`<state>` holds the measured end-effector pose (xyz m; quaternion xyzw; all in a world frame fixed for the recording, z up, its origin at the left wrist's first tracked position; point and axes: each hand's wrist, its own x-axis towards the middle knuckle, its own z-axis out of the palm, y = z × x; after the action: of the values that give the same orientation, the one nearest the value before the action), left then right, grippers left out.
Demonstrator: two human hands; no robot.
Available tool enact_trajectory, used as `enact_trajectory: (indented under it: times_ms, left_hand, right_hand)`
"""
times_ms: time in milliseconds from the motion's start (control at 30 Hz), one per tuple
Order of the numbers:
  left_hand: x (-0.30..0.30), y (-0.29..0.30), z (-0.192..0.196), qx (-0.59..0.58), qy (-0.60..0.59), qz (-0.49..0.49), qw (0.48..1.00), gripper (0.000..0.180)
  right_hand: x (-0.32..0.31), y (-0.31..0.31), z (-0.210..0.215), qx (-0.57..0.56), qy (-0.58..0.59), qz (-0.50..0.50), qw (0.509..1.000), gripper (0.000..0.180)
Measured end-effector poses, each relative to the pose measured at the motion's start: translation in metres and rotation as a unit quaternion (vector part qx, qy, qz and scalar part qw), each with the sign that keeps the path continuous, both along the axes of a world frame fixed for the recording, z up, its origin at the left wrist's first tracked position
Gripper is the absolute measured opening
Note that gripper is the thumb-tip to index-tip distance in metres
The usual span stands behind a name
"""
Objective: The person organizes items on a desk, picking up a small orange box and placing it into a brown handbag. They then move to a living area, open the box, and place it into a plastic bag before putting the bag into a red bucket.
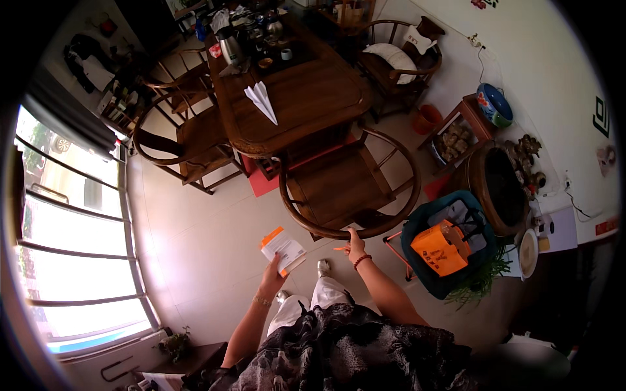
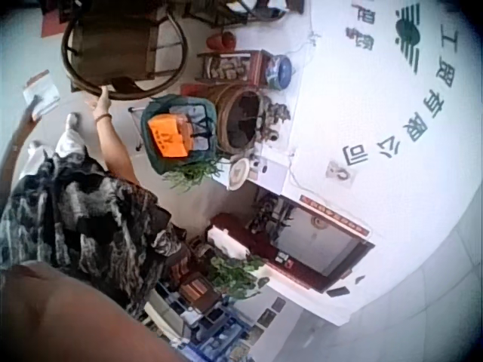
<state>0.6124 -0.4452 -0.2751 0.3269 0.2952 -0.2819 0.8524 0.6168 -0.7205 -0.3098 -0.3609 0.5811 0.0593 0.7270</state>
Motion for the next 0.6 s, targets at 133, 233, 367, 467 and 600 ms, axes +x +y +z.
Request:
enact_trajectory:
  times_ms: [133,233,367,467,600]
  left_hand:
    - [0.034,-0.032,-0.064,-0.037,-0.034,-0.011,0.999,0.038]
    - [0.056,-0.057,-0.088,-0.045,-0.042,0.011,0.998,0.041]
    - [0.058,-0.062,-0.102,0.103,-0.039,-0.013,0.994,0.047]
    - [0.044,-0.056,-0.110,0.263,-0.005,0.049,0.963,0.043]
    - [0.039,-0.058,-0.111,0.229,0.051,0.000,0.972,0.026]
  right_hand:
    - [0.001,0.003,0.008,-0.006,0.031,0.015,0.999,0.042]
    - [-0.008,0.013,0.012,0.007,0.035,0.015,0.999,0.040]
    - [-0.044,0.031,0.010,0.097,0.026,0.028,0.994,0.038]
    - [-0.064,0.044,0.020,0.171,0.041,0.059,0.983,0.040]
    - [-0.102,0.033,0.020,0.168,-0.039,0.144,0.974,0.040]
